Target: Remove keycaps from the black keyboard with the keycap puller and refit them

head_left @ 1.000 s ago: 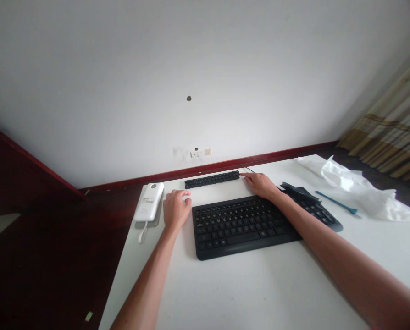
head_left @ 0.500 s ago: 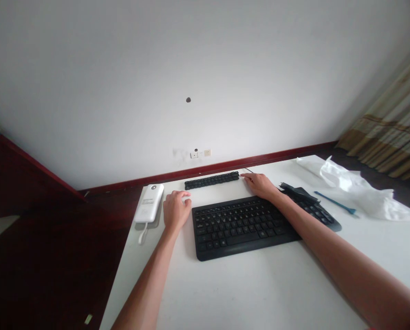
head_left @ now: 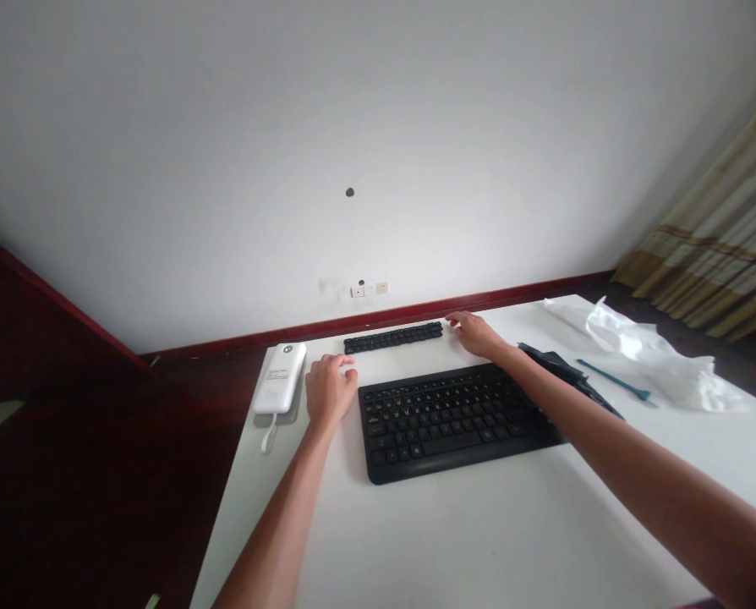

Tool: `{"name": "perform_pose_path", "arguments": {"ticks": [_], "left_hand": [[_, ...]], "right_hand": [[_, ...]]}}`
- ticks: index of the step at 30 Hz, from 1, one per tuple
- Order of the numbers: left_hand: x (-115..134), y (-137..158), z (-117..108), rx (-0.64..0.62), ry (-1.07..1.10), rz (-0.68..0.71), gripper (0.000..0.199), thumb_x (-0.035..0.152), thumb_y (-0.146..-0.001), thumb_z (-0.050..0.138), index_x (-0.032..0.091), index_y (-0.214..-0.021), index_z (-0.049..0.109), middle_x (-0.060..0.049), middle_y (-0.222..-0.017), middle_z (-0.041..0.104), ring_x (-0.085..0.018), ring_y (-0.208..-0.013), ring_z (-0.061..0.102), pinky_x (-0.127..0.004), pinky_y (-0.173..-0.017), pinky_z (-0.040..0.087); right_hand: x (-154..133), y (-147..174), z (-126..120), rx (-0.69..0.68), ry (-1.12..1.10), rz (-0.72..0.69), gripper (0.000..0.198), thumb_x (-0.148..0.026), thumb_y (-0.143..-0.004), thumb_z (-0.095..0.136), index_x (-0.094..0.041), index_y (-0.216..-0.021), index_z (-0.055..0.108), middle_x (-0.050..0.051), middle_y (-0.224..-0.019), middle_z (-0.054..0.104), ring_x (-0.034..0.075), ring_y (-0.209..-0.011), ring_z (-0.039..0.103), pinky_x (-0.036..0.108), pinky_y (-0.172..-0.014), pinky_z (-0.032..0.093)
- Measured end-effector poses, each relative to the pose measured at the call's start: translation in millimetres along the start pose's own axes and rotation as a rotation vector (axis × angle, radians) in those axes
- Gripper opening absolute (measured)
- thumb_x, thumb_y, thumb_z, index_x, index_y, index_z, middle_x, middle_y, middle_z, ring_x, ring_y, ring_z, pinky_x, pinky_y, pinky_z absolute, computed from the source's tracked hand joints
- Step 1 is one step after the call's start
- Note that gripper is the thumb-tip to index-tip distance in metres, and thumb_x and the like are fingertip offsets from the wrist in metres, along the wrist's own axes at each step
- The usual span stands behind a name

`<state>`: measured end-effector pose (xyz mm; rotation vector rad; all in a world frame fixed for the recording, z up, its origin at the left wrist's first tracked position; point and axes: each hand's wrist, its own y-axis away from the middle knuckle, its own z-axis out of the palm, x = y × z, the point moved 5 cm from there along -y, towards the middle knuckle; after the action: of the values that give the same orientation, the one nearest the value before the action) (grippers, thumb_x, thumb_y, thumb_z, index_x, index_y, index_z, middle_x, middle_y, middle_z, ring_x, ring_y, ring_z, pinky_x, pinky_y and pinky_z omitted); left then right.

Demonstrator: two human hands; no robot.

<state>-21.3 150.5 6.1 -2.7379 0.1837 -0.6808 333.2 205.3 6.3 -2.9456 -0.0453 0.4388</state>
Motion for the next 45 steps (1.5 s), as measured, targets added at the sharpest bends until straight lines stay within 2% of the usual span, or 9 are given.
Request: {"name": "perform_pose_path", "arguments": {"ticks": [6, 10, 14, 18, 25, 34, 45], "left_hand": [[0.1, -0.1, -0.6, -0.003, 0.011, -0.013, 0.018, 0.021, -0.087, 0.059, 0.027, -0.095, 0.074, -0.003, -0.104, 0.071, -0.024, -0.102, 0.06, -0.035, -0.086, 0.04], [1.5, -0.7, -0.5, -0.01, -0.028, -0.04, 0.016, 0.029, -0.09, 0.059, 0.025, -0.084, 0.072, -0.004, -0.09, 0.069, -0.024, -0.093, 0.058, -0.033, -0.078, 0.036], [2.5, -1.0, -1.5, -0.011, -0.035, -0.052, 0.017, 0.031, -0.091, 0.057, 0.024, -0.084, 0.072, -0.004, -0.089, 0.069, -0.023, -0.09, 0.057, -0.033, -0.076, 0.034], [3.5, -0.8, -2.7, -0.017, -0.034, -0.045, 0.017, 0.031, -0.091, 0.057, 0.024, -0.085, 0.072, -0.004, -0.09, 0.069, -0.023, -0.09, 0.057, -0.033, -0.076, 0.033], [4.0, -0.1, -3.3, -0.018, -0.012, -0.043, 0.016, 0.03, -0.09, 0.057, 0.025, -0.086, 0.072, -0.004, -0.093, 0.07, -0.024, -0.093, 0.058, -0.033, -0.077, 0.034], [4.7, 0.0, -4.8, -0.024, -0.005, -0.047, 0.016, 0.028, -0.091, 0.058, 0.025, -0.088, 0.074, -0.004, -0.096, 0.072, -0.025, -0.097, 0.06, -0.034, -0.081, 0.038], [4.2, -0.2, -2.7, -0.029, -0.028, -0.039, 0.018, 0.028, -0.093, 0.057, 0.025, -0.088, 0.073, -0.005, -0.096, 0.071, -0.025, -0.097, 0.059, -0.034, -0.081, 0.038]], "right_hand": [[-14.9, -29.6, 6.3, -0.034, 0.044, -0.08, 0.043, -0.003, -0.089, 0.05, -0.009, -0.127, 0.068, 0.02, -0.123, 0.074, 0.03, -0.112, 0.07, 0.035, -0.096, 0.051], [-24.1, -44.8, 8.2, -0.069, 0.028, -0.183, 0.046, 0.0, -0.088, 0.047, -0.015, -0.123, 0.073, 0.013, -0.123, 0.076, 0.024, -0.113, 0.07, 0.029, -0.097, 0.051], [-30.1, -52.2, 9.8, -0.107, 0.028, -0.274, 0.045, 0.002, -0.087, 0.047, -0.017, -0.114, 0.077, 0.009, -0.114, 0.079, 0.021, -0.105, 0.073, 0.026, -0.092, 0.054], [-34.5, -50.3, 10.1, -0.116, 0.051, -0.325, 0.043, 0.002, -0.087, 0.047, -0.018, -0.109, 0.079, 0.009, -0.113, 0.079, 0.022, -0.106, 0.073, 0.03, -0.096, 0.053], [-40.3, -35.5, 3.0, -0.11, 0.073, -0.355, 0.048, 0.002, -0.088, 0.044, -0.017, -0.117, 0.078, 0.01, -0.124, 0.076, 0.025, -0.117, 0.07, 0.033, -0.104, 0.05], [-45.1, -28.8, 0.3, -0.112, 0.088, -0.35, 0.046, -0.002, -0.091, 0.044, -0.017, -0.119, 0.078, 0.012, -0.124, 0.076, 0.026, -0.116, 0.07, 0.036, -0.103, 0.051], [-47.0, -27.4, 1.2, -0.117, 0.102, -0.356, 0.046, -0.003, -0.091, 0.043, -0.016, -0.118, 0.078, 0.012, -0.122, 0.076, 0.026, -0.113, 0.07, 0.036, -0.103, 0.051]]}}
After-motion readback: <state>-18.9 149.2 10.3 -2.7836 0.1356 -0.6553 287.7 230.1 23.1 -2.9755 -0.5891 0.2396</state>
